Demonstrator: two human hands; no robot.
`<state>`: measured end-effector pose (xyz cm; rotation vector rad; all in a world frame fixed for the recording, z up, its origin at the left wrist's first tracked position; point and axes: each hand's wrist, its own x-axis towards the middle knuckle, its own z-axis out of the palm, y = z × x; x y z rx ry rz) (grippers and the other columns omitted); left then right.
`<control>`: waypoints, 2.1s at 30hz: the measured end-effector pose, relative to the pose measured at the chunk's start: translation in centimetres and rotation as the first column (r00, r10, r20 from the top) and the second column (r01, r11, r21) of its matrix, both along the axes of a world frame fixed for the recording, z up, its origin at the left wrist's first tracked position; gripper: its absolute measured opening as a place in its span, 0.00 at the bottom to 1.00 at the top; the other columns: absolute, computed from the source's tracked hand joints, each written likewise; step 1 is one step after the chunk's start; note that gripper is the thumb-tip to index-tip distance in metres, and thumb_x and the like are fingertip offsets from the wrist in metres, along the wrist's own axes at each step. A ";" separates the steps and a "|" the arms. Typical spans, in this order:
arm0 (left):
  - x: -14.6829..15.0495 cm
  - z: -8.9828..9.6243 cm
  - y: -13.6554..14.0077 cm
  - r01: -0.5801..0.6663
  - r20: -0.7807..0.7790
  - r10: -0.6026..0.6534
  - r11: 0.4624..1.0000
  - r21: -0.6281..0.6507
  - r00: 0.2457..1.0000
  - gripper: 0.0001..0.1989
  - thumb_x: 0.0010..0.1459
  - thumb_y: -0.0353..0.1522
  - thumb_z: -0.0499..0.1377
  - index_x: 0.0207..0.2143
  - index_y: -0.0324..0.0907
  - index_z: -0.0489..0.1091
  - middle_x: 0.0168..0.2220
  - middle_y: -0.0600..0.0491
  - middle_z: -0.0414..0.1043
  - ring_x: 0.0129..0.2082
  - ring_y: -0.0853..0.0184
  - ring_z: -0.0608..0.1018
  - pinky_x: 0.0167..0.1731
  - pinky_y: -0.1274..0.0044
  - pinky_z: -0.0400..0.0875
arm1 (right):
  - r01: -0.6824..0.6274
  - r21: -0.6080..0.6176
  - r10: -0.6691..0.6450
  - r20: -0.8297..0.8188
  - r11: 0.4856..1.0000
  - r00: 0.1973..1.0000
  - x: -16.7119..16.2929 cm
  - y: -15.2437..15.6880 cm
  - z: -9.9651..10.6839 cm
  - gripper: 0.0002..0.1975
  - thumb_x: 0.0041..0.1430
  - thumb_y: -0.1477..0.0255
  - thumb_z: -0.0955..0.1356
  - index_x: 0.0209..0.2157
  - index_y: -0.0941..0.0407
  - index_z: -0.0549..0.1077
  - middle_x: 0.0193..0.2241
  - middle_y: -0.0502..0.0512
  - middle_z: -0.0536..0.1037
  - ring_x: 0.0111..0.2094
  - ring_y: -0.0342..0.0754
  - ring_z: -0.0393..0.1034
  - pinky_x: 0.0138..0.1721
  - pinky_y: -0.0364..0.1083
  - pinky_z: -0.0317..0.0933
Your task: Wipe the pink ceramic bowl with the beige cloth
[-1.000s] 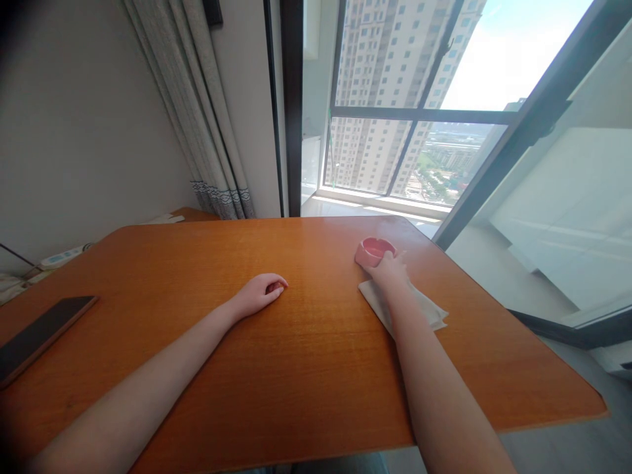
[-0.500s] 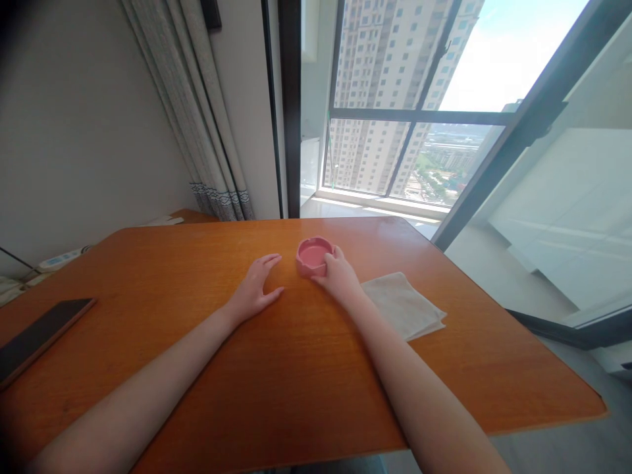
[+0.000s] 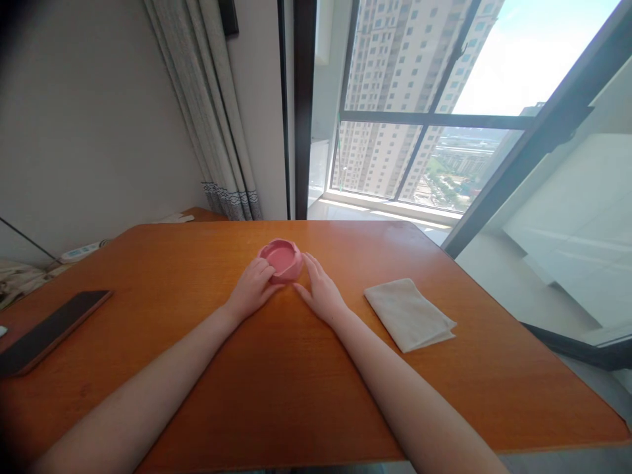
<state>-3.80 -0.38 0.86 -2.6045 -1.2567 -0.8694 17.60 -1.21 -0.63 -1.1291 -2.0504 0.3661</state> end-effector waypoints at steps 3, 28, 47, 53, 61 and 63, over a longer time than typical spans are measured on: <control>-2.9 0.6 0.9 -0.314 0.056 0.311 0.948 0.048 0.949 0.12 0.58 0.40 0.52 0.32 0.40 0.64 0.36 0.46 0.65 0.43 0.57 0.65 0.46 0.65 0.62 | 0.009 -0.072 -0.005 0.062 0.997 0.998 0.4 0.4 -1.0 0.36 0.57 0.70 0.64 0.64 0.55 0.45 0.58 0.64 0.60 0.58 0.52 0.58 0.57 0.56 0.55; -11.8 -0.3 1.9 -0.877 -0.056 0.880 0.462 -0.132 0.472 0.15 0.53 0.37 0.53 0.39 0.36 0.68 0.42 0.37 0.70 0.50 0.46 0.66 0.53 0.49 0.50 | 0.554 0.045 -0.469 0.592 0.831 0.656 4.6 0.8 4.2 0.14 0.58 0.77 0.62 0.46 0.59 0.70 0.47 0.67 0.71 0.52 0.57 0.62 0.53 0.57 0.53; 8.5 1.5 -6.5 0.459 -0.290 -0.451 0.887 -0.045 0.844 0.09 0.58 0.27 0.49 0.35 0.40 0.68 0.39 0.49 0.72 0.45 0.66 0.72 0.57 0.69 0.58 | 0.388 -0.155 -0.285 0.451 0.908 0.846 1.6 0.2 4.0 0.15 0.60 0.63 0.62 0.43 0.55 0.72 0.32 0.55 0.78 0.33 0.47 0.71 0.33 0.43 0.58; 5.6 0.9 -5.2 0.076 -0.262 -0.194 0.912 -0.403 0.945 0.20 0.61 0.37 0.47 0.54 0.43 0.61 0.61 0.43 0.56 0.61 0.56 0.58 0.59 0.57 0.49 | 0.354 -0.084 -0.332 0.200 0.931 0.922 3.8 2.4 1.2 0.16 0.61 0.71 0.59 0.49 0.56 0.68 0.29 0.51 0.76 0.30 0.44 0.68 0.35 0.42 0.57; -4.1 1.9 -4.9 -0.184 -0.255 0.044 0.808 -0.559 0.966 0.10 0.47 0.25 0.47 0.31 0.41 0.63 0.50 0.45 0.66 0.51 0.59 0.68 0.52 0.64 0.60 | 0.376 -0.081 -0.327 0.348 0.923 0.878 5.1 4.3 -1.2 0.12 0.57 0.72 0.61 0.40 0.55 0.74 0.40 0.59 0.72 0.44 0.50 0.65 0.46 0.45 0.56; -7.7 1.7 -5.7 -0.347 -0.284 0.221 0.764 -0.543 0.933 0.08 0.45 0.23 0.45 0.26 0.42 0.59 0.35 0.48 0.69 0.36 0.62 0.71 0.40 0.69 0.65 | 0.395 -0.085 -0.344 0.348 0.915 0.872 4.9 4.3 -1.3 0.13 0.57 0.73 0.61 0.40 0.55 0.74 0.39 0.59 0.72 0.44 0.49 0.65 0.46 0.45 0.57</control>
